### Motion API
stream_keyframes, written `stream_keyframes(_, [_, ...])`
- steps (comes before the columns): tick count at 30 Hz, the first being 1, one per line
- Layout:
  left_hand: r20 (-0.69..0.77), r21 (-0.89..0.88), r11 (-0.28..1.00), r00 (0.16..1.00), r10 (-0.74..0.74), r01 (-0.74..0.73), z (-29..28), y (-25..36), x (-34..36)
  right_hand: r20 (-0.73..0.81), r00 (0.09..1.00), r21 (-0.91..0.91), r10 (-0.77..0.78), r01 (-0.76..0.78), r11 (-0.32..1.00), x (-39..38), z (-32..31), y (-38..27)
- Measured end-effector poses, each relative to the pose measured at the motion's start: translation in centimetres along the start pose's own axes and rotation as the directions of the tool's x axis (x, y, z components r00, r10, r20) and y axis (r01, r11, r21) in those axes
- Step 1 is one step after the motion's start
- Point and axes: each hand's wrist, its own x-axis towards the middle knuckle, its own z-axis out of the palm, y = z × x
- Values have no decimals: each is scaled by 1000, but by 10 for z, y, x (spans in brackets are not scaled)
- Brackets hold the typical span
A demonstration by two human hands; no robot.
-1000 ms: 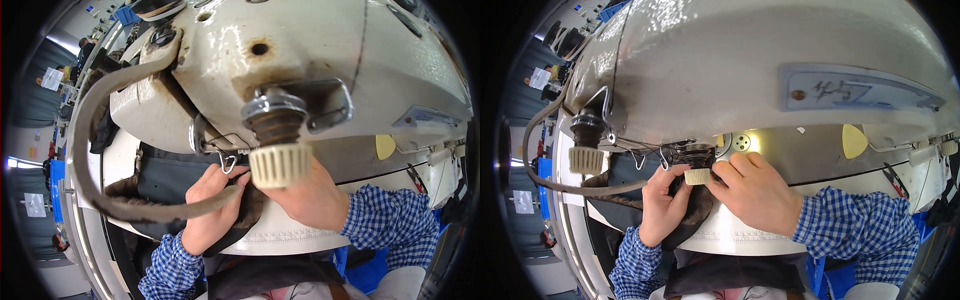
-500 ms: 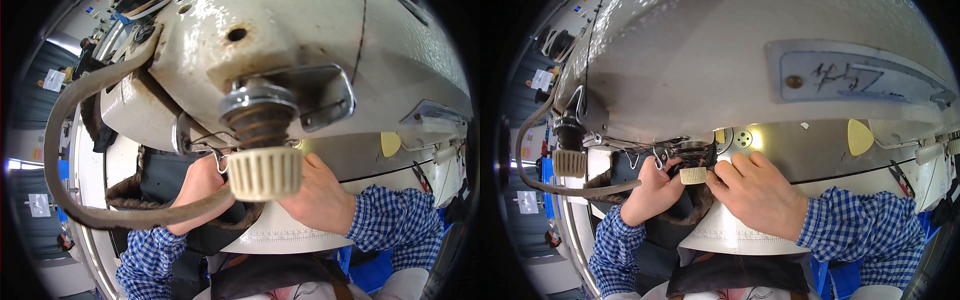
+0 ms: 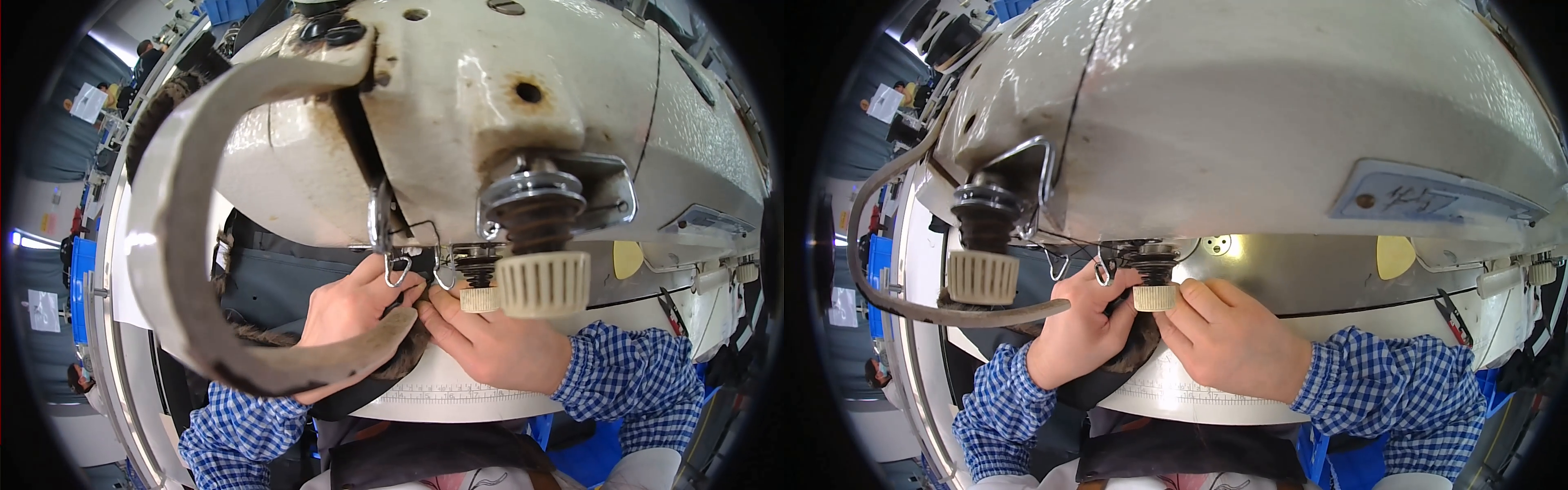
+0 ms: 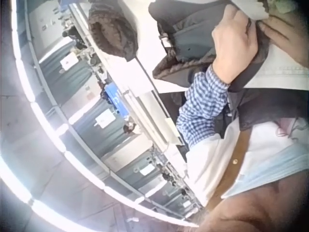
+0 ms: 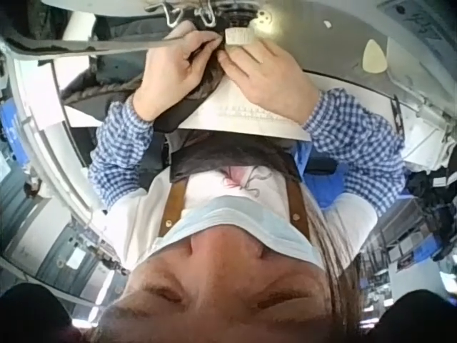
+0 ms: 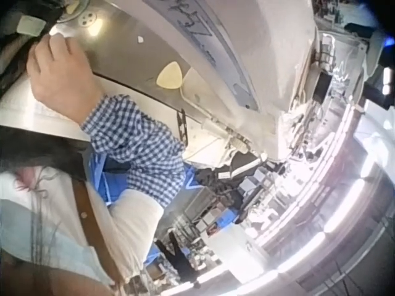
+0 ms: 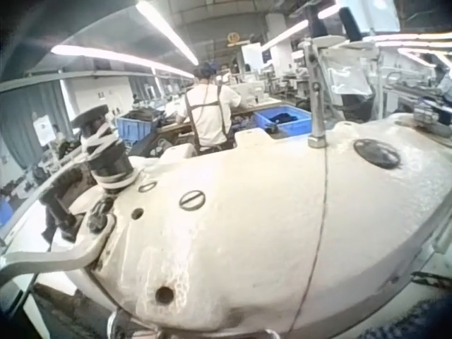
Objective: Sewing pieces of leather and fur together using an industrial sewing machine.
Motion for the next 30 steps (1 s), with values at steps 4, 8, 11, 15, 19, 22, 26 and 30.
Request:
stream_keyframes(4, [-82,177,983,995,61,-45,11,6,-8,-33,998,-35,-57,56,998,0,4,-1])
stream_keyframes(8, [-63,329,918,965,254,-220,13,11,-8,-35,996,-69,-79,77,995,-3,5,-1])
stream_keyframes(11, [-34,349,916,974,226,-200,21,11,-11,-51,997,-65,-64,60,996,-5,4,1])
stream_keyframes(15, [-35,309,940,986,160,-142,26,9,-11,-101,992,-58,-78,72,996,-7,9,7])
stream_keyframes(19, [-23,275,953,991,135,-124,24,10,-8,-118,990,-71,-80,72,995,-9,11,8])
stream_keyframes(22, [-31,249,960,990,137,-126,25,8,-7,-75,996,-62,-51,46,997,-8,7,6])
stream_keyframes(26, [-32,233,962,987,156,-144,19,5,-4,-102,994,-101,-46,36,994,-3,6,9])
stream_keyframes(30, [-28,206,970,990,141,-132,17,2,-3,-134,990,-102,-35,22,995,1,7,9])
